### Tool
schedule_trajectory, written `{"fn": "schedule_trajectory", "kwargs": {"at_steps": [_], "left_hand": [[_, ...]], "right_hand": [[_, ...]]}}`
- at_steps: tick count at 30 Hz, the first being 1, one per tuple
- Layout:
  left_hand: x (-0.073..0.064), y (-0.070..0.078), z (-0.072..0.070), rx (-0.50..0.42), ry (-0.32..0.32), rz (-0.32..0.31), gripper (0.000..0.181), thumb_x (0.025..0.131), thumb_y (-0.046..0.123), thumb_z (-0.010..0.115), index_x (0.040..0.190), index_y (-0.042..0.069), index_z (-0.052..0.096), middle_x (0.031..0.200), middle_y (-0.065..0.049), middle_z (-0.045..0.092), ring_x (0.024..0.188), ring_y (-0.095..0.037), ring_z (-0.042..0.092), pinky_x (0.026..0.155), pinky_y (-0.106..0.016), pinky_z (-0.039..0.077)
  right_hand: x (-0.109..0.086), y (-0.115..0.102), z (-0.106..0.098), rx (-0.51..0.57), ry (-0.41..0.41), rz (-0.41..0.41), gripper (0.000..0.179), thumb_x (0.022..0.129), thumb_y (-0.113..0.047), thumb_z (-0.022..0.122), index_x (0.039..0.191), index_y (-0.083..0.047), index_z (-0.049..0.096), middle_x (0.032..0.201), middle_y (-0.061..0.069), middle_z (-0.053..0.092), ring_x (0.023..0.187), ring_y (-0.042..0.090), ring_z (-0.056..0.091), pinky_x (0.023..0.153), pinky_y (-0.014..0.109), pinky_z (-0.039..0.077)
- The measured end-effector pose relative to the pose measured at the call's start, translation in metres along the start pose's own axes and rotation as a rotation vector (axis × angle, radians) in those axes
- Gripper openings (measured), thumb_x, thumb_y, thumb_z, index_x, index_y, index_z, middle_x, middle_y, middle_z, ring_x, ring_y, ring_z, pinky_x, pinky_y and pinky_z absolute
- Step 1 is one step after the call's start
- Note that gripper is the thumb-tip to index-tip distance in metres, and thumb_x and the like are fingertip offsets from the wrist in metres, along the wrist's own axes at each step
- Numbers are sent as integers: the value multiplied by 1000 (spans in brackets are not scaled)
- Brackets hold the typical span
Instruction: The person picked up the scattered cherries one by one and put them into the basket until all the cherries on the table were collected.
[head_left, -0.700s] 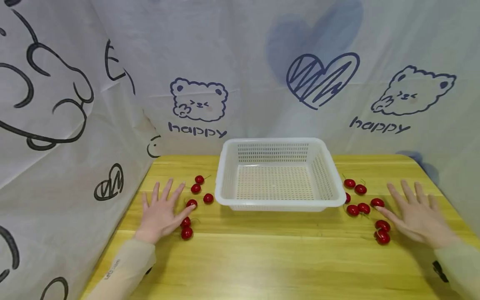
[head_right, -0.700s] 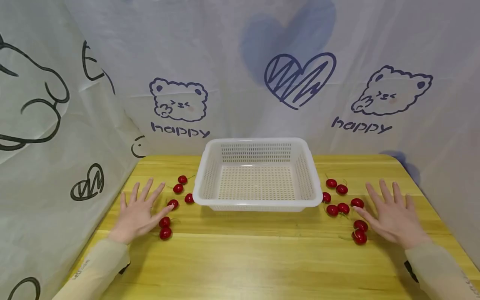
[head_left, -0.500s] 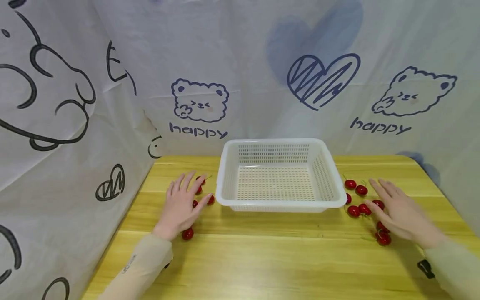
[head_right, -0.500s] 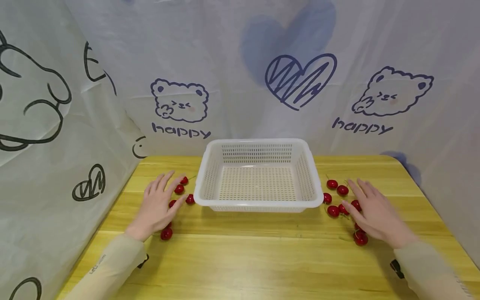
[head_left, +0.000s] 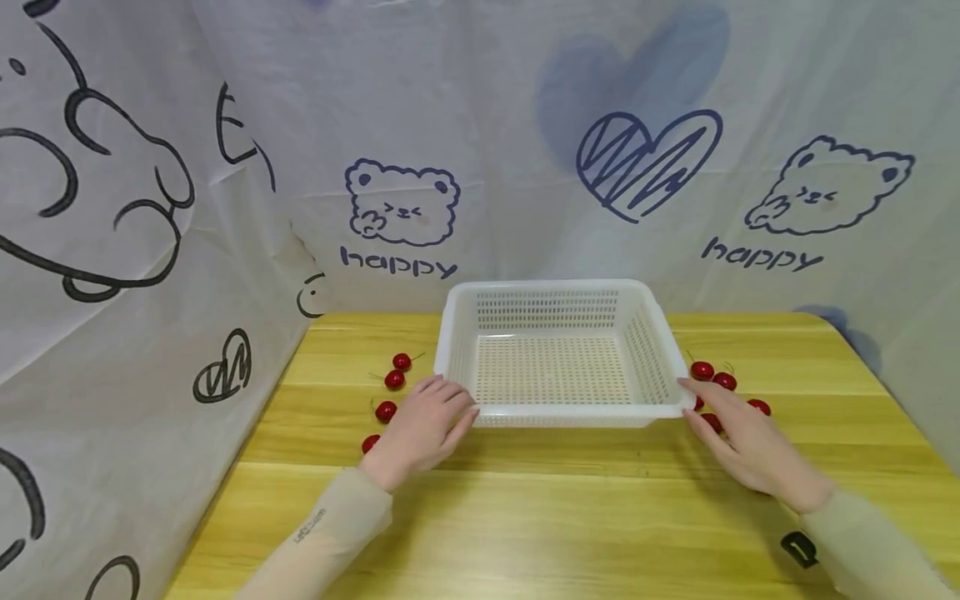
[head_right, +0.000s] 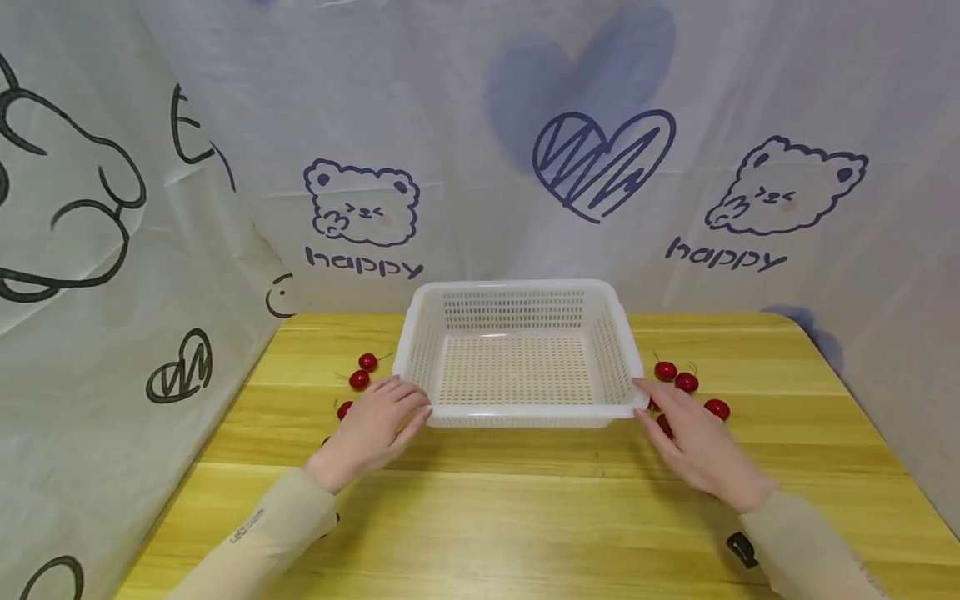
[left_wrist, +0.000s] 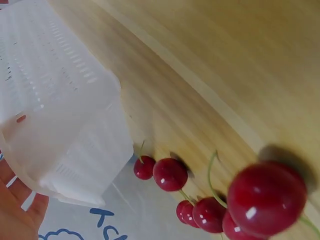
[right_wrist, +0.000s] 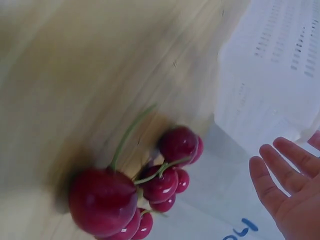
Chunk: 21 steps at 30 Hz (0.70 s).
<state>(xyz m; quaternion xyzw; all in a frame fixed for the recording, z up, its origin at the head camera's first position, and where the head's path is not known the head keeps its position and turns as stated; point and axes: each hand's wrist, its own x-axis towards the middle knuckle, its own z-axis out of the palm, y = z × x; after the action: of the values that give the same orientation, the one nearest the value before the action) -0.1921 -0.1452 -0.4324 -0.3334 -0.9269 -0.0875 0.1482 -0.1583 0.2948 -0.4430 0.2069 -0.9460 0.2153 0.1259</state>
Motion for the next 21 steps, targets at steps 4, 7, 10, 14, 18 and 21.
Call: {"fn": "schedule_trajectory", "kwargs": {"at_steps": [4, 7, 10, 14, 18, 21], "left_hand": [[-7, -3, -2, 28, 9, 11, 24, 101, 36, 56, 106, 17, 70, 109, 1, 73, 110, -19, 66, 111, -44, 45], [-12, -4, -6, 63, 20, 9, 27, 98, 41, 60, 104, 17, 70, 105, 1, 73, 105, -20, 66, 107, -44, 47], [-13, -3, -9, 81, 36, 8, 28, 96, 44, 61, 98, 17, 69, 98, 2, 72, 99, -20, 64, 101, -43, 49], [-3, 5, -10, 56, 57, 37, 29, 95, 45, 62, 96, 16, 69, 96, 3, 72, 91, -19, 65, 89, -38, 54], [13, 17, -2, 36, 14, 59, 36, 96, 49, 59, 102, 15, 70, 97, 3, 72, 84, -17, 68, 76, -33, 56], [21, 27, 5, -1, -74, 26, 43, 98, 55, 53, 98, 16, 69, 88, 4, 72, 74, -13, 67, 65, -29, 53]], "right_hand": [[-2, -7, 3, 7, 24, -24, 46, 102, -19, 58, 143, -3, 50, 140, 24, 58, 123, 45, 58, 95, 68, 47], [-5, -13, 5, 3, 60, -62, 43, 100, -14, 60, 140, -1, 53, 136, 22, 62, 120, 42, 61, 94, 63, 50], [-9, -17, 6, -8, 93, -83, 41, 98, -11, 63, 137, -3, 57, 131, 17, 66, 115, 36, 65, 92, 54, 54], [-15, -11, 3, 5, 176, -84, 36, 94, -5, 65, 130, -6, 64, 124, 11, 70, 109, 24, 66, 94, 25, 52], [-24, 11, -4, 13, 241, -50, 31, 90, 0, 67, 121, -3, 66, 112, 13, 71, 95, 2, 61, 77, 7, 47], [-38, 28, -12, -21, 196, 39, 28, 91, -4, 68, 118, -1, 64, 106, 19, 67, 85, 4, 59, 58, 17, 48]]}}
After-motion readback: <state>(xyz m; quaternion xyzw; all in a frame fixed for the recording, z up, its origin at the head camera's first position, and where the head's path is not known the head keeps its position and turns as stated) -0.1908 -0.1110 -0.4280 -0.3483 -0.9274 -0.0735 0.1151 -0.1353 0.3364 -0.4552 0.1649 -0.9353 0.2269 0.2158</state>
